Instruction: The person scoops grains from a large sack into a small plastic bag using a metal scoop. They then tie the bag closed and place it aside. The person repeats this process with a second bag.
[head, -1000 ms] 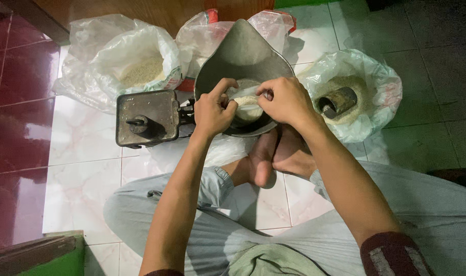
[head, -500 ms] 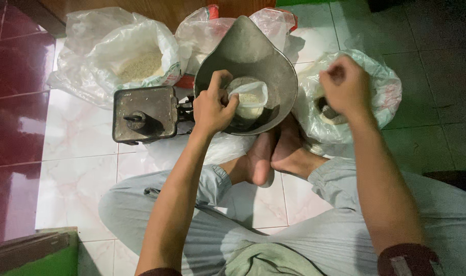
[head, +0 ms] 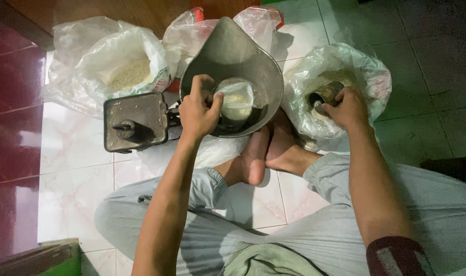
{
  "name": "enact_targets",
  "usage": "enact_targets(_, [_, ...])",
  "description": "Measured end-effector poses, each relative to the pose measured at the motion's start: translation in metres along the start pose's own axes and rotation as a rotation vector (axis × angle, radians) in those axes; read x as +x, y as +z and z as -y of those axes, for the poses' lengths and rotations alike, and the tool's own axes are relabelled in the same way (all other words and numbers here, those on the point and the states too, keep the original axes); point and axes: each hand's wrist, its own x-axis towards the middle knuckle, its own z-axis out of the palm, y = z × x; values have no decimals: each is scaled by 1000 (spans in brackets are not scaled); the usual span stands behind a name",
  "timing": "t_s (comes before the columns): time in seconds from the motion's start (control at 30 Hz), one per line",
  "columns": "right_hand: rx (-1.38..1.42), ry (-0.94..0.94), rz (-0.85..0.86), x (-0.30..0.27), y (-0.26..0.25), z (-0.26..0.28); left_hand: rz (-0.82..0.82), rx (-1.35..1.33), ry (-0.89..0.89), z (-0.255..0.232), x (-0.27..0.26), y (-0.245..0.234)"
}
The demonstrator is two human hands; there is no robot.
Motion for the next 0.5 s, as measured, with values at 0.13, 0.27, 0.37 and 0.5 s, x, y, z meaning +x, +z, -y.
enact_targets(0.13, [35, -55, -36, 0, 8, -3, 6, 13, -38, 0, -1, 0])
enact_targets(0.27, [189, -15, -65, -19, -11, 24, -3, 52, -62, 2, -1, 2])
enact_targets(0.37, [188, 18, -71, -16, -9, 25, -11, 39, -62, 3, 0, 2])
enact_targets(0.5, [136, 86, -2, -20, -18, 40, -27, 19, -55, 1, -1, 3])
